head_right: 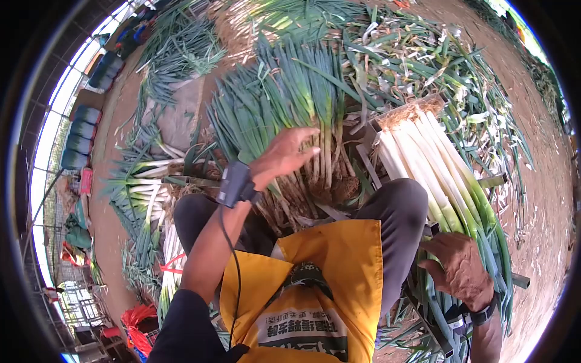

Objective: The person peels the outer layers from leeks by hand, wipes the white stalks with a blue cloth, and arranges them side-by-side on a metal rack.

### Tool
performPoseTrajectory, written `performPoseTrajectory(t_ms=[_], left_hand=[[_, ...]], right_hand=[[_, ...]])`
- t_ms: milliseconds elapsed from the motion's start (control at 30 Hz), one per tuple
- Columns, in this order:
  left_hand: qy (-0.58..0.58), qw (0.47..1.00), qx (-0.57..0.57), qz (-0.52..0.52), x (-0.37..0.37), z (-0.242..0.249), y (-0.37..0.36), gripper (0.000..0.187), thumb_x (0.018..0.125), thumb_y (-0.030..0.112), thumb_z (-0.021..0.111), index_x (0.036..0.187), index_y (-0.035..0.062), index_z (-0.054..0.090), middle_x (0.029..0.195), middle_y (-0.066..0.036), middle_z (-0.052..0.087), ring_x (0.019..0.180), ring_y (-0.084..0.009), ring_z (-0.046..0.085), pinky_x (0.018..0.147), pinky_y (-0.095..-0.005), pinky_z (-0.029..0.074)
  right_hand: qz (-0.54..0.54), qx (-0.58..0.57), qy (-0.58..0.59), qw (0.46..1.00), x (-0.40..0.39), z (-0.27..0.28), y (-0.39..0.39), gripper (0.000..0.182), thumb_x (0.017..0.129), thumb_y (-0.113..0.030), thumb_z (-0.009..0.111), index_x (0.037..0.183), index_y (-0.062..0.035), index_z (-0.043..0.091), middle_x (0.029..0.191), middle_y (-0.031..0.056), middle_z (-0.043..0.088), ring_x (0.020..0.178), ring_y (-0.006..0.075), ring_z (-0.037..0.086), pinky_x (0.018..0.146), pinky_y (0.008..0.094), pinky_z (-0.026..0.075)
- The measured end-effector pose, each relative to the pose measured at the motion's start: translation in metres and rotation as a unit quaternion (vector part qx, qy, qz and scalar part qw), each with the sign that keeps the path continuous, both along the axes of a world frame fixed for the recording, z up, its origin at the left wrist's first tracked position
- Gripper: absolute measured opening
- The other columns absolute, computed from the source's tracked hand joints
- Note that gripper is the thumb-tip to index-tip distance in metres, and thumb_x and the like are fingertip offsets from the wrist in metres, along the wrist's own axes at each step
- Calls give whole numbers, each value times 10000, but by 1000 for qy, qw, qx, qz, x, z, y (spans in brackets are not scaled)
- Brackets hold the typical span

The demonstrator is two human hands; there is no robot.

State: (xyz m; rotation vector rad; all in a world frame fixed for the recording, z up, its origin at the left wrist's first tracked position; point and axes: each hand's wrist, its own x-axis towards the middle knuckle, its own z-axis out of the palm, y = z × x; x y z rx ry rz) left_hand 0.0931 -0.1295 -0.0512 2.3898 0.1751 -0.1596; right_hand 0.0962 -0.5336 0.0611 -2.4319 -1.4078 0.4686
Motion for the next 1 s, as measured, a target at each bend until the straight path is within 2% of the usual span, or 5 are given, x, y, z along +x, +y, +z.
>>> performPoseTrajectory(t_ms=[267,333,533,833,1000], left_hand=[[-99,971,-124,177,-71,34,124,436,978,298,651,1252,-40,618,1119,-155,703,1019,-219,684,892,-332,535],[-112,954,-162,227,-87,51,123,418,997,302,618,1218,-53,628,1098,-159,705,1003,-217,688,880,-322,533],[-135,918,-221,301,-115,75,131,298,964,182,667,1123,-70,655,968,-84,699,911,-103,647,779,-225,502],[-194,900,-231,316,-135,73,144,252,935,62,682,1102,-108,599,1024,-220,689,946,-255,716,795,-306,578],[-164,912,-199,318,-135,78,146,307,988,199,630,1122,-77,639,981,-160,718,920,-191,706,813,-284,548]], right_hand=[[160,222,101,957,49,-110,234,182,896,-137,625,1025,-16,666,981,156,690,951,315,656,818,429,521],[89,-88,109,986,50,-166,305,249,910,-209,594,1075,-37,664,1121,163,679,1065,326,632,903,437,510],[-130,-86,292,944,46,-337,365,467,950,-237,605,1364,-33,533,1280,246,603,1154,408,584,981,480,481],[-188,-92,234,949,49,-435,421,507,826,-164,560,1232,137,539,1169,349,611,1069,481,607,899,515,516],[-250,133,306,909,34,-390,423,769,858,-520,674,1302,92,538,1297,296,589,1185,456,565,1020,469,450]])
